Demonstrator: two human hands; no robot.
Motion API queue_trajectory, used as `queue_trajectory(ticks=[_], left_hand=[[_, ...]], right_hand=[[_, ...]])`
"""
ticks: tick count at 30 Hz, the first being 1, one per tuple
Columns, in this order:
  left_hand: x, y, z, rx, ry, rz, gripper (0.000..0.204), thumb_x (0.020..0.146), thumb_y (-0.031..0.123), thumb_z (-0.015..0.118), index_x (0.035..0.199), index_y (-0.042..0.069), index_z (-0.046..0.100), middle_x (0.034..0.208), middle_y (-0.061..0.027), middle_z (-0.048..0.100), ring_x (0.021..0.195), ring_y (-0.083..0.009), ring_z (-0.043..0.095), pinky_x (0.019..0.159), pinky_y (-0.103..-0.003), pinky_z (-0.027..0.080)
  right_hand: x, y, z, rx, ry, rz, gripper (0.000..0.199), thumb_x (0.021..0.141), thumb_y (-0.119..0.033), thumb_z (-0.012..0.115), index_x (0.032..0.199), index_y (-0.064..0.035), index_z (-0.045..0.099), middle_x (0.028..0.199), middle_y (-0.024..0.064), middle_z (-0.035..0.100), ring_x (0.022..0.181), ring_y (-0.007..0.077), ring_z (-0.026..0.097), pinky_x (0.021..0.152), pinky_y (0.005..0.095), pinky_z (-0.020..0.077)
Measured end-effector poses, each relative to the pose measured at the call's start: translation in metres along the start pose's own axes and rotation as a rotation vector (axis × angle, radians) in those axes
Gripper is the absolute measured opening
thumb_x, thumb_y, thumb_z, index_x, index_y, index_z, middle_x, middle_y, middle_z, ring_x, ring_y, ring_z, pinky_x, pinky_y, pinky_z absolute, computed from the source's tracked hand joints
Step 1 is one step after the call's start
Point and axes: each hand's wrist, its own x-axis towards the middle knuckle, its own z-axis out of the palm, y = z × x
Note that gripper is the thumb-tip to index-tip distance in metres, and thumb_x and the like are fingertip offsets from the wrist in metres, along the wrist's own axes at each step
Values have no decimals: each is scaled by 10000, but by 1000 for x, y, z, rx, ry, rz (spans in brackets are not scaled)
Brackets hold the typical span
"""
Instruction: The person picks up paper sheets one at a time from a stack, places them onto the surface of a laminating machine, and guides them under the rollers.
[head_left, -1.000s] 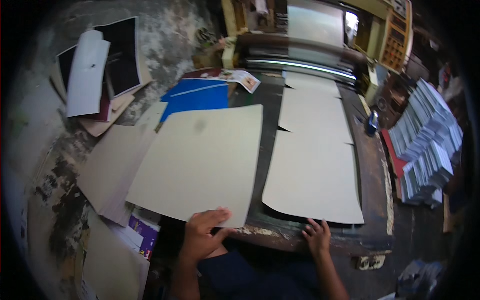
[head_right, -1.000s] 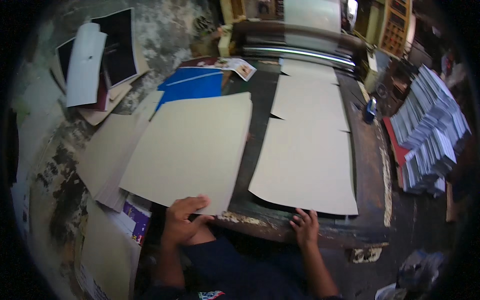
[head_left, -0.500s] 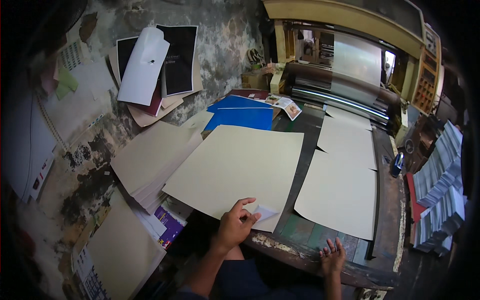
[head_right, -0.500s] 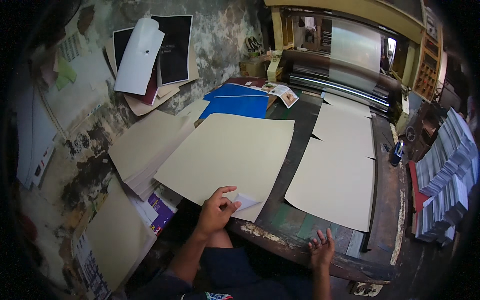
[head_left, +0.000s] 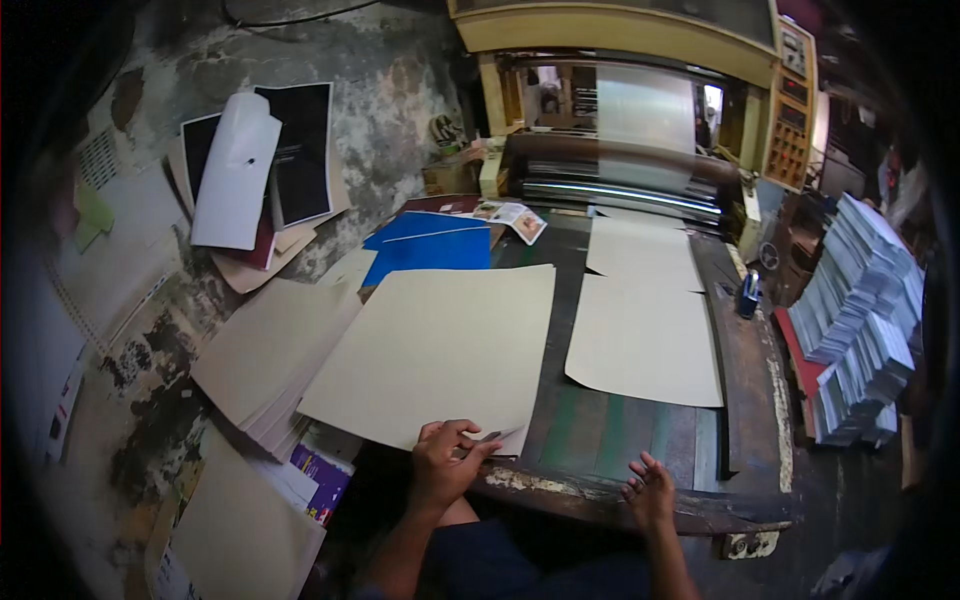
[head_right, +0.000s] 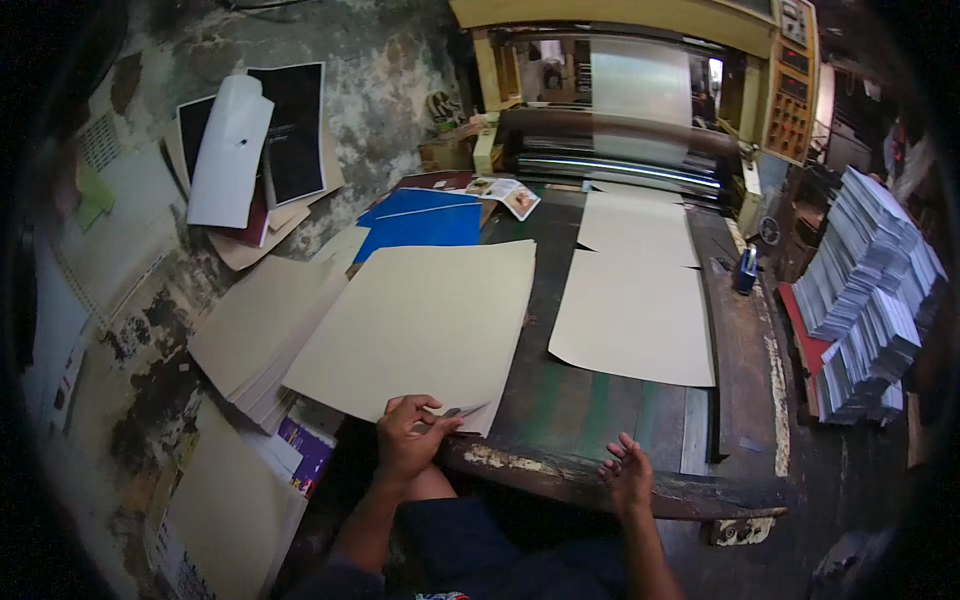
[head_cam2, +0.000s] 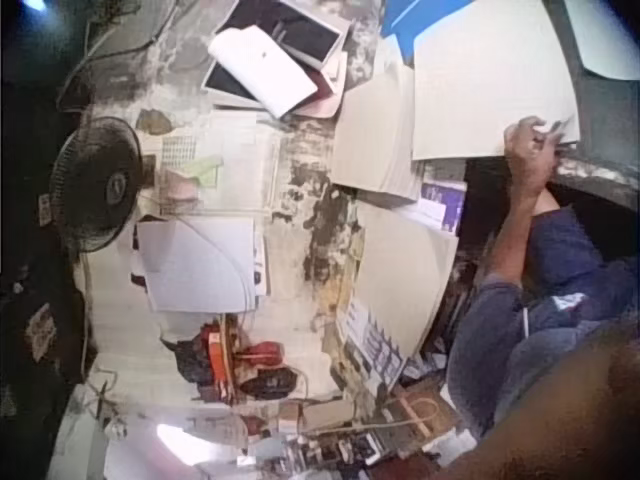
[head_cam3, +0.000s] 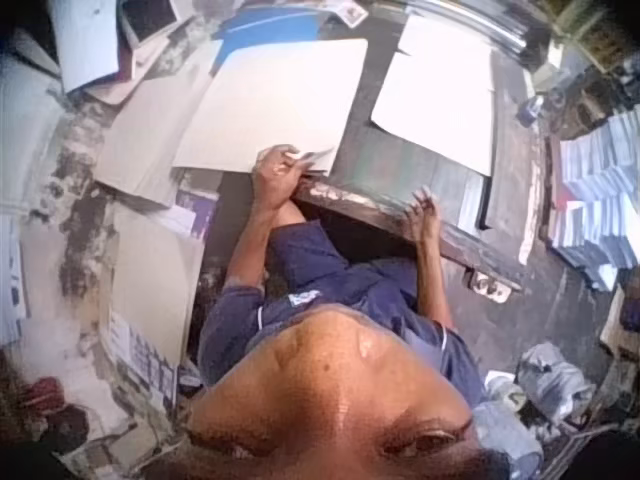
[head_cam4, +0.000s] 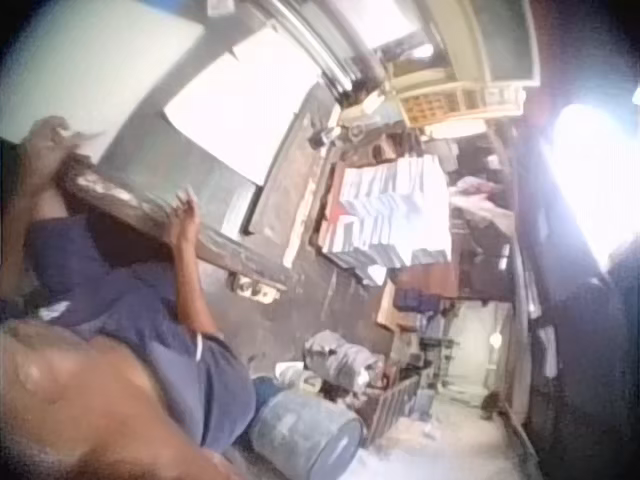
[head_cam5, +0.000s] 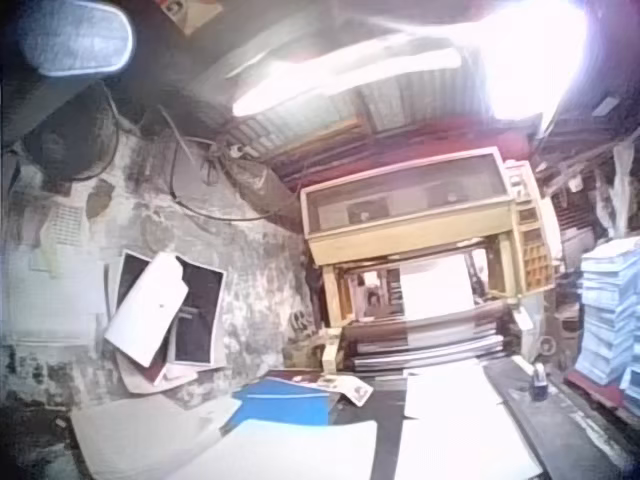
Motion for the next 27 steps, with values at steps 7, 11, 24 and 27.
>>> queue_trajectory(ticks=[7,11,24,27], left_hand=[[2,1,-10,-256,-99,-212,121,885,111,700,871,1,654,755,-77,644,724,-131,593,679,-257,463],[-6,0,-5,-416,130,-439,265,992,223,563,871,0,639,751,-106,625,726,-175,587,716,-263,453],[3,40,3,7,-409,295,350,793,441,725,1032,185,740,1175,-48,682,1290,-311,512,1139,-589,171],[17,20,-4,-6,-406,166,476,721,397,800,1116,149,706,1270,-94,631,1324,-348,467,1118,-553,265]], right_hand=[[7,-6,13,-54,-40,27,530,941,-458,538,1349,-123,491,1108,56,601,863,175,565,780,373,500],[7,-11,42,-86,-152,16,593,927,-471,561,1379,-99,464,1131,71,609,860,174,576,786,368,502],[-9,-50,91,-232,-186,43,463,887,-296,639,1211,0,490,954,86,601,749,150,575,638,268,461],[-8,-32,77,-141,-45,137,282,908,-260,615,1053,-28,547,819,63,588,618,124,515,564,248,422]])
